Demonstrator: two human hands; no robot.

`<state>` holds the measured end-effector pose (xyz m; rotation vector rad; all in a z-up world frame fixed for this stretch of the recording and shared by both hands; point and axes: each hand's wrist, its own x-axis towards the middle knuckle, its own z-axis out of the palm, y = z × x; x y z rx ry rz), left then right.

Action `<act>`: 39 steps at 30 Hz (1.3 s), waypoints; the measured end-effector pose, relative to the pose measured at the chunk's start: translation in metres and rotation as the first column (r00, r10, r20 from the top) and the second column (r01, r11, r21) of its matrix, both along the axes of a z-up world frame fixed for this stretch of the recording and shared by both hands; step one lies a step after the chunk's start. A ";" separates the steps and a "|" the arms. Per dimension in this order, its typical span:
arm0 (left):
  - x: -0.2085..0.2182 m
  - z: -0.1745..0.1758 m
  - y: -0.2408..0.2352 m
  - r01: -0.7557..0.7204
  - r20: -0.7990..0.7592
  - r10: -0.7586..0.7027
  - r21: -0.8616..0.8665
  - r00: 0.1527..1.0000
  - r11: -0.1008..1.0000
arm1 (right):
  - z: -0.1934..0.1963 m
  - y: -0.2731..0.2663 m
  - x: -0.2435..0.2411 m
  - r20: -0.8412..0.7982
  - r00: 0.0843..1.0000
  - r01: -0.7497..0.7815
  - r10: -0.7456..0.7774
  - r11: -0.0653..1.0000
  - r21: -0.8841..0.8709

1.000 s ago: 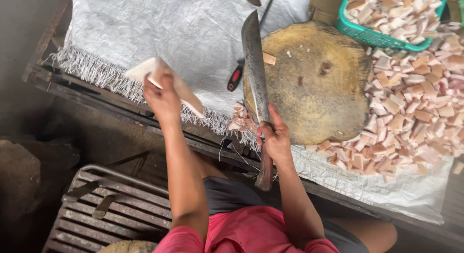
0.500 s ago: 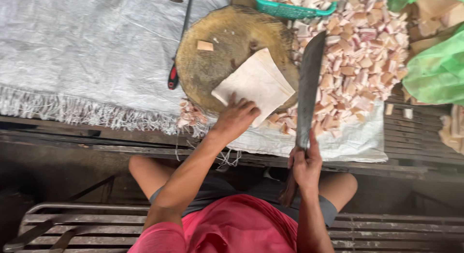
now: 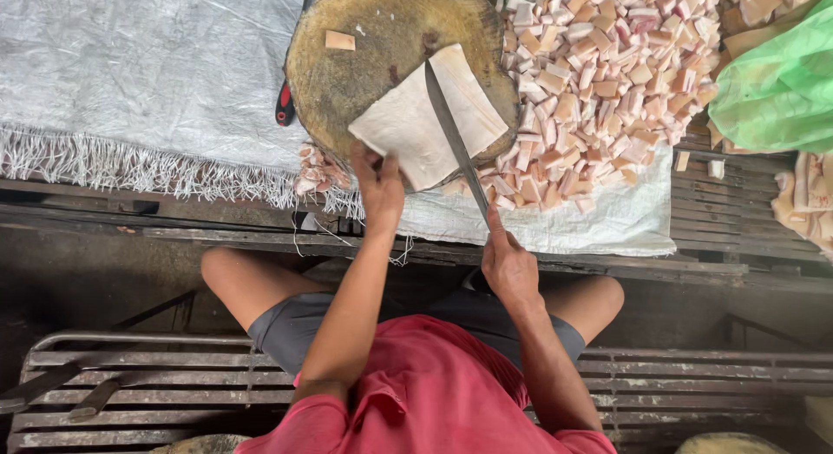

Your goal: The person sits at a low table and uses a large knife to slice rectangular blocks of white meat into smaller cubes on a round wooden cutting board. The cut pieces are pushed onto a white cloth next to the board, accumulating into a large pile.

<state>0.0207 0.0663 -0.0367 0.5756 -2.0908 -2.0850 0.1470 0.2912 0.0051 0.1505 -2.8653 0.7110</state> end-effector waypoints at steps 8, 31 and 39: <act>-0.019 0.009 0.002 0.100 -0.242 -0.141 -0.172 0.960 0.980 | 0.011 0.000 -0.006 -0.021 1.000 -0.017 0.016 0.999 -0.051; -0.017 0.029 -0.048 0.217 -0.148 -0.186 0.236 0.971 0.947 | 0.016 0.013 0.028 0.115 0.993 0.001 0.014 0.993 -0.122; 0.018 0.022 -0.042 0.201 -0.211 -0.162 0.176 0.964 0.964 | 0.019 -0.030 -0.015 -0.041 0.998 -0.060 0.057 0.995 -0.083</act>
